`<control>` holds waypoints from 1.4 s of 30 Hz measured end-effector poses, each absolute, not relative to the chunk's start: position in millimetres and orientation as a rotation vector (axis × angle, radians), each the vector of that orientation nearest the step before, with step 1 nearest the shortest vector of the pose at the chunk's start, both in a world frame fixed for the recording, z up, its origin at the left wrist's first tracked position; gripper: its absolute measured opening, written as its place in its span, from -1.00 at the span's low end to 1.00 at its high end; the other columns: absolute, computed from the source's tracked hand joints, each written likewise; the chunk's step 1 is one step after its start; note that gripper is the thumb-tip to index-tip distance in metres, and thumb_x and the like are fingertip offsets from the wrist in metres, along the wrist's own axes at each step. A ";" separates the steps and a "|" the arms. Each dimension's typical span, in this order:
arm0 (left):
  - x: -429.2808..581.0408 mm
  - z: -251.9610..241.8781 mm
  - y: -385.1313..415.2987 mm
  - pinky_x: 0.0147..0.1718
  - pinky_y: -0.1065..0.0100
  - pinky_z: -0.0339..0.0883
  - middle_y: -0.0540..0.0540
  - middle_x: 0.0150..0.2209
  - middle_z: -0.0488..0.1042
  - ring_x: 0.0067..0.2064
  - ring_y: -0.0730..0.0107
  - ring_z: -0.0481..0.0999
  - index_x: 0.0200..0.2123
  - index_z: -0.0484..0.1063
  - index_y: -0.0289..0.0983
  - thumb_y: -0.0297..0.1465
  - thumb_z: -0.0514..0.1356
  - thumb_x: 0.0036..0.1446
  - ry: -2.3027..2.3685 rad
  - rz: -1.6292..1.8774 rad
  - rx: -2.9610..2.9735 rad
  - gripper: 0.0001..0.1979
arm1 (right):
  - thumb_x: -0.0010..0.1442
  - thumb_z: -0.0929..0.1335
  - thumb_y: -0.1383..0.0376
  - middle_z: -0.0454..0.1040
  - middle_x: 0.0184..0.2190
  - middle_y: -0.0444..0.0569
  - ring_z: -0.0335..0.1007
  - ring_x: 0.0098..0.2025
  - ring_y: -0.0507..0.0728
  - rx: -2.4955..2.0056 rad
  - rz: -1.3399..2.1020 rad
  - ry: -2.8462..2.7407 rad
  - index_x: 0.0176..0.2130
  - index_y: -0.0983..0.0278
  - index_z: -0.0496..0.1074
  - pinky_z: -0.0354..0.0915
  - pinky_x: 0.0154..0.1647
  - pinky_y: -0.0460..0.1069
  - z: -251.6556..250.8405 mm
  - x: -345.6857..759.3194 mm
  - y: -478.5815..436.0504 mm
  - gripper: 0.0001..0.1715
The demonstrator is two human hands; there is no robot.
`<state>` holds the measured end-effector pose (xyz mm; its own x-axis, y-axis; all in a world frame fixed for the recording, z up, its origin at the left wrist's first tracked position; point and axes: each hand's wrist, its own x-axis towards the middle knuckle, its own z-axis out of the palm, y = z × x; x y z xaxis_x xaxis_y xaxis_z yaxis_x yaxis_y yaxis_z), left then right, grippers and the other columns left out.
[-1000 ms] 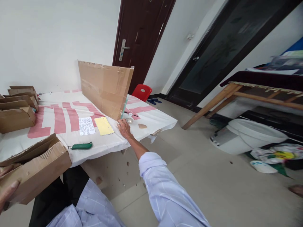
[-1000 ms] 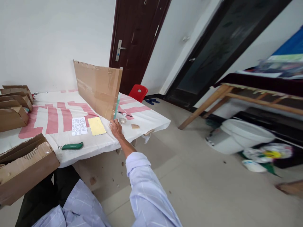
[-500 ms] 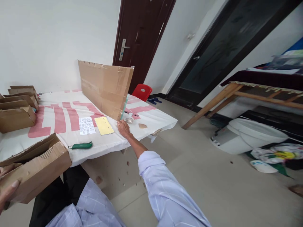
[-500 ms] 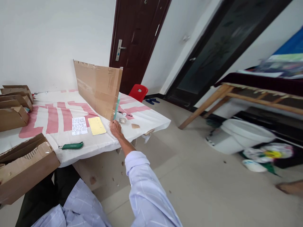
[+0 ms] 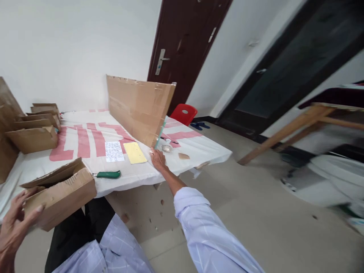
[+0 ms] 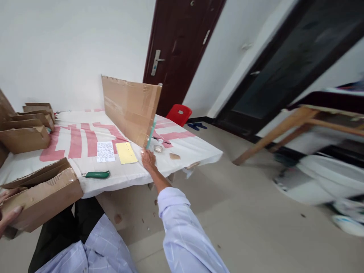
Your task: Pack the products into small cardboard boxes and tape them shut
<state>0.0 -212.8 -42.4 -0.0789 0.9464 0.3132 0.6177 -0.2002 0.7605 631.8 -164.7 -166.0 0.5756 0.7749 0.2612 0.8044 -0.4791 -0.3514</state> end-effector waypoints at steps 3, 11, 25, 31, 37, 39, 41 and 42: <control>3.9 -39.4 -220.3 0.21 -0.01 0.46 -0.11 0.37 0.40 0.39 -0.23 0.39 0.24 0.48 -0.05 0.15 0.32 0.10 1.583 1.169 1.868 -0.28 | 0.49 0.15 0.26 0.53 0.23 0.26 0.36 0.23 0.34 -2.374 -0.055 -1.252 0.42 0.26 0.35 0.24 0.23 0.19 -165.8 622.2 -170.3 -0.38; -11.2 -47.1 -226.3 0.25 -0.10 0.43 -0.31 0.45 0.21 0.48 -0.29 0.23 0.42 0.25 -0.11 0.08 0.47 0.00 1.317 1.076 1.918 -0.01 | 0.39 0.17 0.18 0.44 0.25 0.56 0.38 0.29 0.56 -2.414 -0.015 -1.217 0.51 0.52 0.12 0.31 0.19 0.38 -150.5 611.2 -179.7 -0.16; -11.3 -59.3 -232.6 0.47 -0.27 0.08 -0.28 0.49 0.11 0.53 -0.31 0.10 0.53 0.08 -0.05 -0.09 0.55 -0.02 1.143 1.047 2.010 0.13 | 0.45 0.40 0.17 0.63 0.01 0.11 0.53 0.08 0.27 -0.817 -0.037 -2.316 0.10 0.23 0.55 0.46 0.10 0.18 -6.2 337.5 -227.4 -0.70; -9.9 -66.9 -235.8 0.40 -0.17 0.26 -0.36 0.46 0.15 0.50 -0.30 0.18 0.52 0.10 -0.13 -0.07 0.49 0.05 1.099 1.083 2.053 0.07 | 0.46 0.37 0.31 0.58 -0.24 0.05 0.46 -0.19 0.19 -0.635 -0.220 -2.484 -0.15 0.25 0.54 0.42 -0.12 0.09 -27.7 304.1 -290.0 -0.87; -3.8 -69.7 -237.9 0.39 -0.11 0.28 -0.36 0.46 0.15 0.50 -0.23 0.18 0.52 0.10 -0.13 -0.11 0.46 0.08 1.103 1.119 2.056 0.03 | 0.48 0.28 0.40 0.59 -0.23 0.01 0.49 -0.15 0.15 -0.676 0.086 -2.410 -0.22 0.21 0.53 0.45 -0.04 0.07 -32.6 299.5 -283.0 -0.73; -2.7 -68.5 -239.3 0.39 -0.11 0.28 -0.36 0.45 0.16 0.50 -0.23 0.18 0.53 0.09 -0.14 -0.12 0.46 0.08 1.102 1.116 2.061 0.03 | 0.49 0.27 0.42 0.61 -0.17 0.02 0.52 -0.09 0.15 -0.722 0.134 -2.466 -0.16 0.21 0.54 0.46 0.01 0.07 -25.5 293.1 -267.6 -0.73; -2.2 -67.4 -240.8 0.35 -0.09 0.33 -0.37 0.45 0.16 0.50 -0.24 0.18 0.53 0.09 -0.14 -0.14 0.45 0.10 1.107 1.110 2.061 0.02 | 0.49 0.28 0.40 0.62 -0.14 0.00 0.54 -0.06 0.15 -0.757 0.122 -2.611 -0.09 0.22 0.55 0.45 0.02 0.05 -19.1 287.3 -254.0 -0.76; -2.2 -67.0 -241.5 0.32 -0.08 0.36 -0.37 0.45 0.15 0.49 -0.24 0.19 0.53 0.08 -0.14 -0.15 0.44 0.11 1.109 1.106 2.058 0.01 | 0.49 0.30 0.38 0.62 -0.16 -0.01 0.55 -0.08 0.15 -0.795 0.094 -2.687 -0.09 0.22 0.55 0.44 0.00 0.03 -16.8 285.4 -248.9 -0.79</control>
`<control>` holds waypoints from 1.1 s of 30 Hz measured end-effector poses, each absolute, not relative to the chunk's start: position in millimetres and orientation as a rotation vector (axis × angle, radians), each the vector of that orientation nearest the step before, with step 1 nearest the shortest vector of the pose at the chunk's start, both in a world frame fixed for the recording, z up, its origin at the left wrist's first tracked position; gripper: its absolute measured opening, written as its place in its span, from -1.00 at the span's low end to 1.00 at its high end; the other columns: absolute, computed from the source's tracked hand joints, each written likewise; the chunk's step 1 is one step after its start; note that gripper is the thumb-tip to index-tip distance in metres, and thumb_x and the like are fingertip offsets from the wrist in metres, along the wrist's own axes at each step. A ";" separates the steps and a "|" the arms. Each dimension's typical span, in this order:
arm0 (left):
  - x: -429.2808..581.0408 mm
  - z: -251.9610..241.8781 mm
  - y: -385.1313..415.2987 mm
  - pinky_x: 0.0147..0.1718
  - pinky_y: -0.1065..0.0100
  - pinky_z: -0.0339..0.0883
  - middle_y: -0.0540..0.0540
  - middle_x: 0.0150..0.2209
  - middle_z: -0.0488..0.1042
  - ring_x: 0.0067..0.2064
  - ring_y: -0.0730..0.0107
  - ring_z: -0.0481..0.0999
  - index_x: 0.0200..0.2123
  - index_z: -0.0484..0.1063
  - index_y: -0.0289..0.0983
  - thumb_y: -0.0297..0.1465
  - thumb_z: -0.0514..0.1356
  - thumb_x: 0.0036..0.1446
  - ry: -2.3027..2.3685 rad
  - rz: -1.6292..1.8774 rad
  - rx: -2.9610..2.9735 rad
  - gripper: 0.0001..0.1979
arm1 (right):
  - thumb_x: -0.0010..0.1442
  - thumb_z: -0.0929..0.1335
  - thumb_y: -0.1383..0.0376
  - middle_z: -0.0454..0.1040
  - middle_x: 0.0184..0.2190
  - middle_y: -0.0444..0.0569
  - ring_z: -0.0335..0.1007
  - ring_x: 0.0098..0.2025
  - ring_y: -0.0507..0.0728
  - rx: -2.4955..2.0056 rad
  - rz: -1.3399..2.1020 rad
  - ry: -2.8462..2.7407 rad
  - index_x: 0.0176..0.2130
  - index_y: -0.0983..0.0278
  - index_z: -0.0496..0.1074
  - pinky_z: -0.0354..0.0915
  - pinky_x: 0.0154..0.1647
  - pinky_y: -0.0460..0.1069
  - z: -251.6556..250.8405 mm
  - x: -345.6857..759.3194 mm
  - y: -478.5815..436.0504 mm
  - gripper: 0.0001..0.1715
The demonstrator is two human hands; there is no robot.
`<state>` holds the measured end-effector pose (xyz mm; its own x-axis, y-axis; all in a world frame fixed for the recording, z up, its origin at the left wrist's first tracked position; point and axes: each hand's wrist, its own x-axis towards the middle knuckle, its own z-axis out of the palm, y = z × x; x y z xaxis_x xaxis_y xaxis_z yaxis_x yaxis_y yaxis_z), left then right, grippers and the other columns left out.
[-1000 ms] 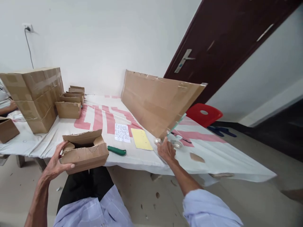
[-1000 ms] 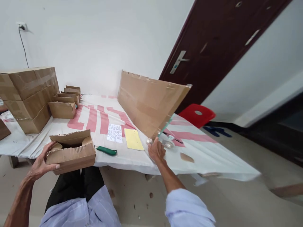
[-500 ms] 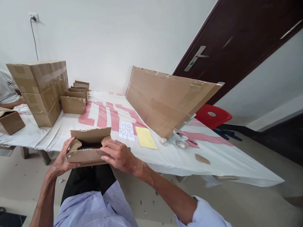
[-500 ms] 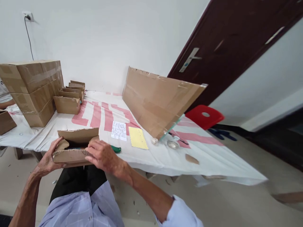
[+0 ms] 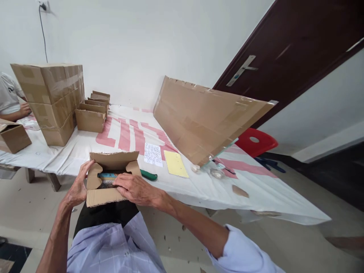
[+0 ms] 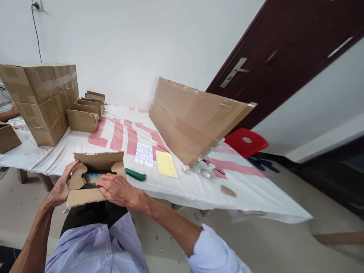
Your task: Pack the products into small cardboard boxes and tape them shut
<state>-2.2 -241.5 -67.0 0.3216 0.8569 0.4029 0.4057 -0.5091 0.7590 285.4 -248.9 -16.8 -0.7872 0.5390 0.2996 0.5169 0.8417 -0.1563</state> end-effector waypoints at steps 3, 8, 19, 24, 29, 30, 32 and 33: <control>-2.1 -66.9 -242.7 0.25 -0.06 0.41 -0.38 0.47 0.12 0.49 -0.24 0.19 0.53 0.06 -0.12 -0.19 0.44 0.11 1.111 1.085 2.047 0.01 | 0.45 0.39 0.25 0.60 -0.20 0.01 0.55 -0.17 0.18 -1.038 -0.086 -2.750 -0.12 0.23 0.56 0.44 -0.12 0.04 -13.5 283.8 -240.4 -0.87; -1.0 -67.8 -241.1 0.26 -0.04 0.41 -0.37 0.49 0.09 0.50 -0.24 0.17 0.54 0.03 -0.09 -0.21 0.45 0.11 1.098 1.098 2.034 0.03 | 0.19 0.61 0.19 0.60 -0.19 0.15 0.53 -0.10 0.34 -1.234 -0.321 -2.682 -0.19 0.22 0.57 0.46 -0.19 0.14 -10.0 276.8 -224.8 -0.74; -1.6 -80.0 -240.1 0.25 -0.03 0.42 -0.39 0.51 0.08 0.49 -0.25 0.19 0.56 0.00 -0.10 -0.20 0.45 0.11 1.078 1.138 1.991 0.06 | 0.34 0.41 0.43 0.67 -0.25 0.16 0.61 -0.18 0.25 -1.293 -0.183 -3.086 -0.21 0.32 0.64 0.39 -0.13 0.06 0.4 249.2 -199.9 -0.85; -9.1 -83.6 -222.6 0.22 -0.01 0.45 -0.38 0.52 0.10 0.49 -0.28 0.21 0.56 0.02 -0.13 -0.16 0.48 0.05 1.032 1.159 1.920 0.11 | 0.46 0.31 0.33 0.67 -0.11 0.17 0.56 -0.03 0.27 -1.413 -0.130 -2.977 -0.14 0.31 0.66 0.31 -0.16 0.02 31.9 259.0 -206.3 -0.70; -18.6 -76.5 -185.9 0.21 -0.01 0.45 -0.34 0.52 0.14 0.47 -0.28 0.25 0.58 -0.04 -0.09 -0.20 0.56 -0.11 1.025 1.157 1.816 0.27 | 0.43 0.29 0.38 0.64 -0.18 0.07 0.48 -0.09 0.17 -1.310 -0.060 -2.587 -0.23 0.30 0.62 0.26 -0.09 -0.01 73.5 288.0 -196.8 -0.70; -19.5 -75.0 -176.4 0.20 0.00 0.45 -0.33 0.51 0.17 0.46 -0.27 0.27 0.58 -0.04 -0.08 -0.22 0.56 -0.13 1.014 1.152 1.812 0.29 | 0.42 0.29 0.39 0.63 -0.20 0.04 0.47 -0.13 0.14 -1.273 -0.021 -2.477 -0.26 0.29 0.60 0.25 -0.10 -0.02 80.5 296.6 -194.4 -0.70; -20.3 -72.8 -154.1 0.17 0.03 0.47 -0.33 0.51 0.18 0.45 -0.25 0.28 0.58 -0.04 -0.07 -0.24 0.57 -0.15 0.986 1.162 1.801 0.30 | 0.39 0.28 0.37 0.58 -0.30 -0.03 0.42 -0.22 0.11 -1.185 0.081 -2.269 -0.31 0.27 0.56 0.22 -0.16 -0.03 92.3 314.2 -191.3 -0.70; -20.4 -72.0 -141.2 0.15 0.05 0.49 -0.34 0.51 0.17 0.45 -0.25 0.27 0.58 -0.04 -0.08 -0.25 0.58 -0.16 0.972 1.175 1.789 0.32 | 0.38 0.28 0.34 0.54 -0.36 -0.07 0.39 -0.27 0.09 -1.144 0.140 -2.180 -0.35 0.27 0.53 0.21 -0.21 -0.04 96.9 322.3 -190.8 -0.70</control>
<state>-20.4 -141.2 -72.0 0.2833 0.8915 0.3534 0.1805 -0.4115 0.8933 322.3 -190.8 96.9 -0.3975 0.7655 0.5060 0.6946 0.6113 -0.3791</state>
